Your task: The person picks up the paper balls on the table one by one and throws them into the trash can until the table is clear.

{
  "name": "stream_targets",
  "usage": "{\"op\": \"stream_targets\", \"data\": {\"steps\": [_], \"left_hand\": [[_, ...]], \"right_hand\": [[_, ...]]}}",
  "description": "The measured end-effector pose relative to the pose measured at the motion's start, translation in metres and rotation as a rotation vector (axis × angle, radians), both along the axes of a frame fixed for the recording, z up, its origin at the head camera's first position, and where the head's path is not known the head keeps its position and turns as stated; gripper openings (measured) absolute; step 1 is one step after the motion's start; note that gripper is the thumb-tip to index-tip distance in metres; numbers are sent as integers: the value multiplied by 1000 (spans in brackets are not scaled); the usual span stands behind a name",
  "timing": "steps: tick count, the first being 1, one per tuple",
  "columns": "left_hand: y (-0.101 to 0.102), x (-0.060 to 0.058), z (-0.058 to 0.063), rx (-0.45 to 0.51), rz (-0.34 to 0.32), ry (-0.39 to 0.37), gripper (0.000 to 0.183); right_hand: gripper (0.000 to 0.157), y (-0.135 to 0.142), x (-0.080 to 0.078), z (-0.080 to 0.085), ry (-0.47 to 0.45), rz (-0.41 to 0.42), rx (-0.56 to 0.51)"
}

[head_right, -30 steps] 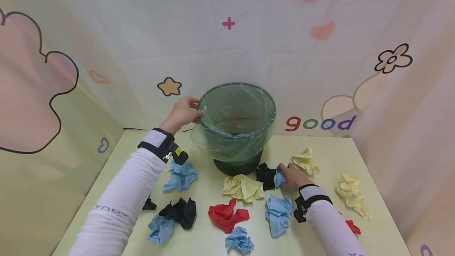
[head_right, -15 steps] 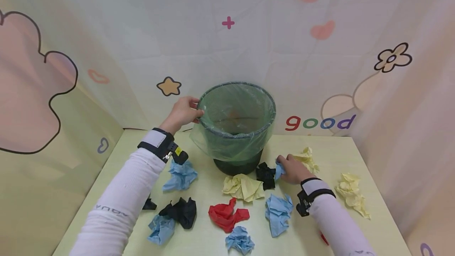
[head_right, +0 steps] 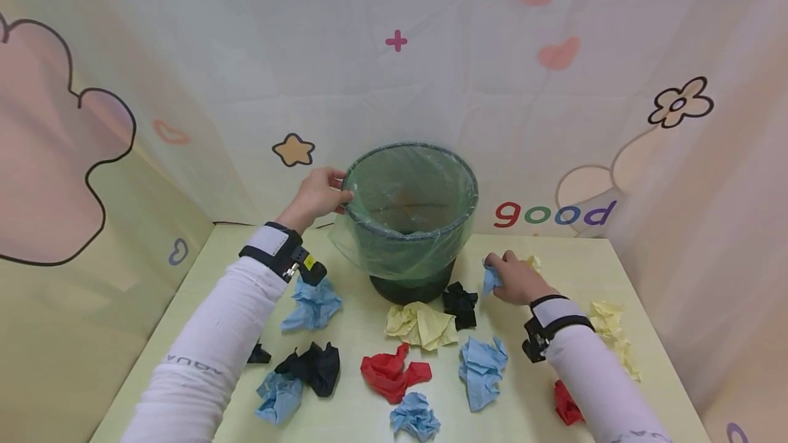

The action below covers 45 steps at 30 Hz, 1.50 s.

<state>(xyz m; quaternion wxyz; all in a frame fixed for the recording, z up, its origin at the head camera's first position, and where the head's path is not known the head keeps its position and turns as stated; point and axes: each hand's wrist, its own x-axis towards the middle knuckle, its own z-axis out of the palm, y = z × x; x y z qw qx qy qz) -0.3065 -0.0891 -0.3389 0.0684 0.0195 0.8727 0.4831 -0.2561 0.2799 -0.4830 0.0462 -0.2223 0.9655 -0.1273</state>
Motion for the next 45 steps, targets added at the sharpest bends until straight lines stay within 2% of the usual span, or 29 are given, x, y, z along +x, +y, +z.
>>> {"op": "stream_targets", "data": {"steps": [10,24,35,45], "left_hand": [[0,2,2,-2,-7,4,49],[2,2,1,10,5,-13,49],[3,4,0,-2,-1,-7,49],[0,1,1,0,-5,0,50]], "right_hand": [[47,5,-9,30,27,-11,42],[49,6,-19,73,105,17,72],[47,4,-24,101,178,48,53],[47,-2,-30,131,187,57,57]]}}
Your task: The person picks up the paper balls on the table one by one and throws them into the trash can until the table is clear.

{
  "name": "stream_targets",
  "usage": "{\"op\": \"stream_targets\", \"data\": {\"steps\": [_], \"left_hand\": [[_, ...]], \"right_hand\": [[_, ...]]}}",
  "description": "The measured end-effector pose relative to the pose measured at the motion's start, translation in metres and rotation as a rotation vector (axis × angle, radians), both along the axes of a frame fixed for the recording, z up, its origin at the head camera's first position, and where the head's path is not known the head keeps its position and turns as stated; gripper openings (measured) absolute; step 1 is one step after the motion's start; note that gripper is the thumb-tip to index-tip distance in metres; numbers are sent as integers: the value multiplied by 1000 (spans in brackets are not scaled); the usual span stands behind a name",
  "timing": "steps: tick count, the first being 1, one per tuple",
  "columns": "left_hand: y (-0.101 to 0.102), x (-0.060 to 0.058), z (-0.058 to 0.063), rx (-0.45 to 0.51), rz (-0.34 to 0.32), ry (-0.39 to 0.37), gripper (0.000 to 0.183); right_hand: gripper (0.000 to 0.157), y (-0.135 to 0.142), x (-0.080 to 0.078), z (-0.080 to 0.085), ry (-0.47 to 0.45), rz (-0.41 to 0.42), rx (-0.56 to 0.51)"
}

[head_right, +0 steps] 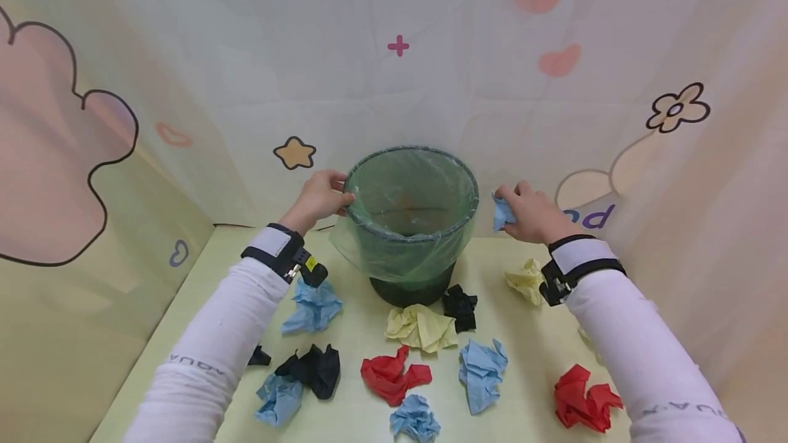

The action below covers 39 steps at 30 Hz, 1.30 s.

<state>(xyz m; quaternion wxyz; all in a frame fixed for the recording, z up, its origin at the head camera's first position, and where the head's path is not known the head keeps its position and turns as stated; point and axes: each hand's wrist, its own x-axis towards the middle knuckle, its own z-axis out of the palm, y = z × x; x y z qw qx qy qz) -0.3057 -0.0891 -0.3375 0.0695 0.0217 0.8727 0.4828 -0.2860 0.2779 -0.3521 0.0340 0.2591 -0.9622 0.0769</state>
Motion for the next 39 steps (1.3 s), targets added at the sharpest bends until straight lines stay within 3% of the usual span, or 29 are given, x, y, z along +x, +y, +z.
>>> {"op": "stream_targets", "data": {"steps": [18,26,39], "left_hand": [[-1,2,3,0,-3,3,52],[-1,3,5,-16,-6,10,52],[0,0,0,10,2,-17,52]], "right_hand": [[53,-17,-10,49,47,-2,31],[51,-32,-10,63,117,30,12],[50,-63,-11,72,96,44,34]]}}
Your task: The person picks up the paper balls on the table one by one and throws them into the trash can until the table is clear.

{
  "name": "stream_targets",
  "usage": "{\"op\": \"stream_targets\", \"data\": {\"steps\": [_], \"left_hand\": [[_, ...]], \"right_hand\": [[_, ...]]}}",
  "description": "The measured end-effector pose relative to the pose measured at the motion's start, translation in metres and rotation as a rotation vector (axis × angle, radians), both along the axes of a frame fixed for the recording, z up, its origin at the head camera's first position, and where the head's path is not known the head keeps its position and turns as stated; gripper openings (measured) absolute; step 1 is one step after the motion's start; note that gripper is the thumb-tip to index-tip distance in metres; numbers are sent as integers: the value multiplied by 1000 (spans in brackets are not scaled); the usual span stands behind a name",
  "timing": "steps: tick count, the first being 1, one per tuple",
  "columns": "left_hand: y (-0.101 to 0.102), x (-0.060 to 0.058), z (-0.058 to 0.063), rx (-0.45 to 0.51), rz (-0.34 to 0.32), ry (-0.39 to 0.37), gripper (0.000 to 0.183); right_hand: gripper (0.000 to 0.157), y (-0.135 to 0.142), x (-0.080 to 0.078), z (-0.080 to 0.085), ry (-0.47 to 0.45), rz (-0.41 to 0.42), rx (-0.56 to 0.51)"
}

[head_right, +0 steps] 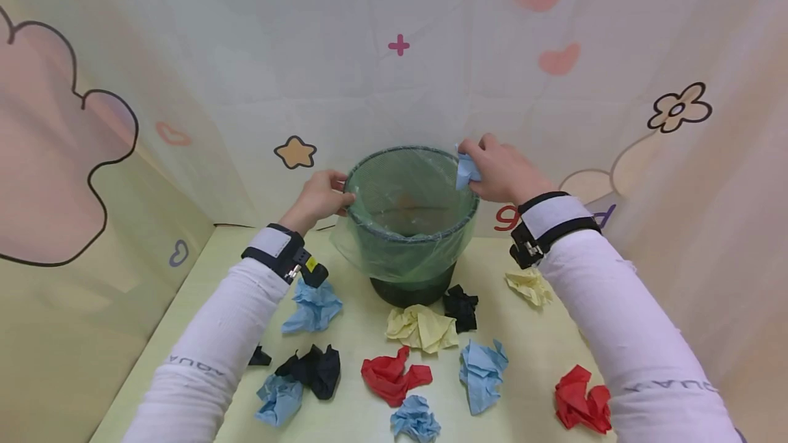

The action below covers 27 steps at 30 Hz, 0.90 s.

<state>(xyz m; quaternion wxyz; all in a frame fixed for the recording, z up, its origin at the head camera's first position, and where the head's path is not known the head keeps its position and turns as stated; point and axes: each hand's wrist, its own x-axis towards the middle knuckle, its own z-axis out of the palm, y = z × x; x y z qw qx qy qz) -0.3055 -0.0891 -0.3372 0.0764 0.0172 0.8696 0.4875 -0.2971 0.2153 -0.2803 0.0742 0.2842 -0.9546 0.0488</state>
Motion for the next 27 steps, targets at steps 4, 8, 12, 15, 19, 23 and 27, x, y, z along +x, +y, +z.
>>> {"op": "stream_targets", "data": {"steps": [4,8,12,15,19,23,27], "left_hand": [[1,0,0,1,1,3,52],[1,0,0,4,-5,7,51],[1,1,-1,1,-6,9,51],[0,1,-1,3,-4,13,51],[-1,1,-1,1,-6,16,50],[-1,1,0,-3,-10,17,50],[-1,2,0,4,-10,14,50]], "right_hand": [[51,-10,0,2,-4,11,-3],[52,-21,-1,2,-9,14,-11],[52,-33,-3,-1,3,35,-14],[51,-42,-3,-3,8,59,-14],[51,-50,-3,-5,-5,78,-6],[52,-55,-4,-5,-28,83,-10],[52,-59,-4,-6,-30,89,-12]]}}
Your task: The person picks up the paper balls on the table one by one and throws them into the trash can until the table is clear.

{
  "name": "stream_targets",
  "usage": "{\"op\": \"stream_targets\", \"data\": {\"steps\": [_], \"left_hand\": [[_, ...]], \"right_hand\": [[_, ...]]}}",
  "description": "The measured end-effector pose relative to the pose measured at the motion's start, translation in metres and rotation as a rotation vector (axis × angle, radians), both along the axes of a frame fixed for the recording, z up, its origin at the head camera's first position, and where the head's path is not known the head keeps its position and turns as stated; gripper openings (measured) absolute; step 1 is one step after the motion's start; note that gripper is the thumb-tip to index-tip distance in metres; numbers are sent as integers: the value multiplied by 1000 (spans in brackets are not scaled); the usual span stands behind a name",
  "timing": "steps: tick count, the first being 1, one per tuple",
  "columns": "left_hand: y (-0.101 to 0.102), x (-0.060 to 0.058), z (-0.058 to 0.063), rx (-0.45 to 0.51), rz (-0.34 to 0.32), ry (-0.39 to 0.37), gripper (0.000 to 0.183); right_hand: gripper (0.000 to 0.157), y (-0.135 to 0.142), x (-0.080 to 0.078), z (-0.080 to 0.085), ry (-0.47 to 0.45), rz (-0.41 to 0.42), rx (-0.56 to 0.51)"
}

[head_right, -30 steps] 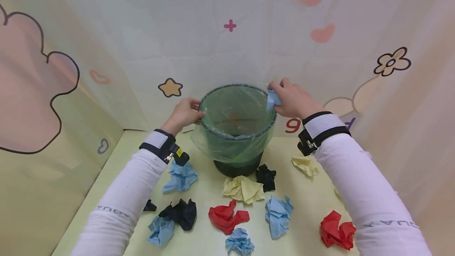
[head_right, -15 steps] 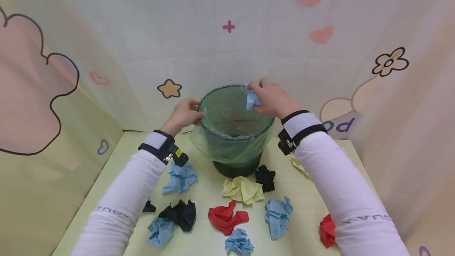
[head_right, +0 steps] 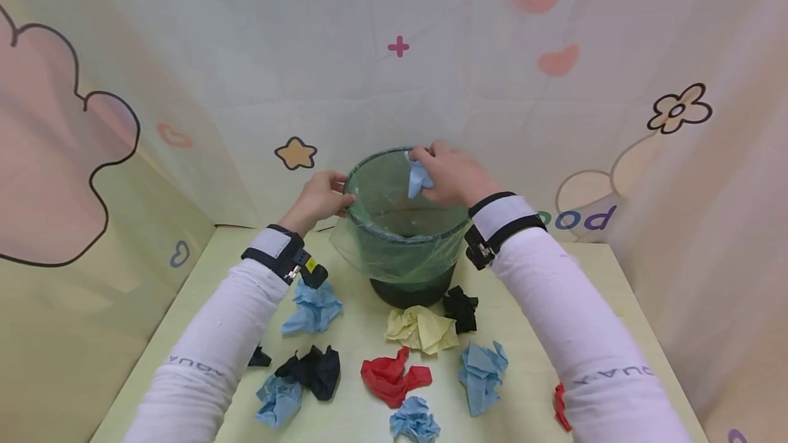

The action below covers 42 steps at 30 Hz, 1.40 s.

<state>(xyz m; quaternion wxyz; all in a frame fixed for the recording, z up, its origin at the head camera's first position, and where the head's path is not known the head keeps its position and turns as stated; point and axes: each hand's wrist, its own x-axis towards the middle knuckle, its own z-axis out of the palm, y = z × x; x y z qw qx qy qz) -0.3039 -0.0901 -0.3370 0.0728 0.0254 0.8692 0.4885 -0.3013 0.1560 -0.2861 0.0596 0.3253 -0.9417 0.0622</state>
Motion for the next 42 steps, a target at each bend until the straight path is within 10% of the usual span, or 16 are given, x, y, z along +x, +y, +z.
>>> {"op": "stream_targets", "data": {"steps": [42], "left_hand": [[0,-3,-2,-6,4,9,51]], "right_hand": [[59,2,1,-13,-51,-31,55]]}}
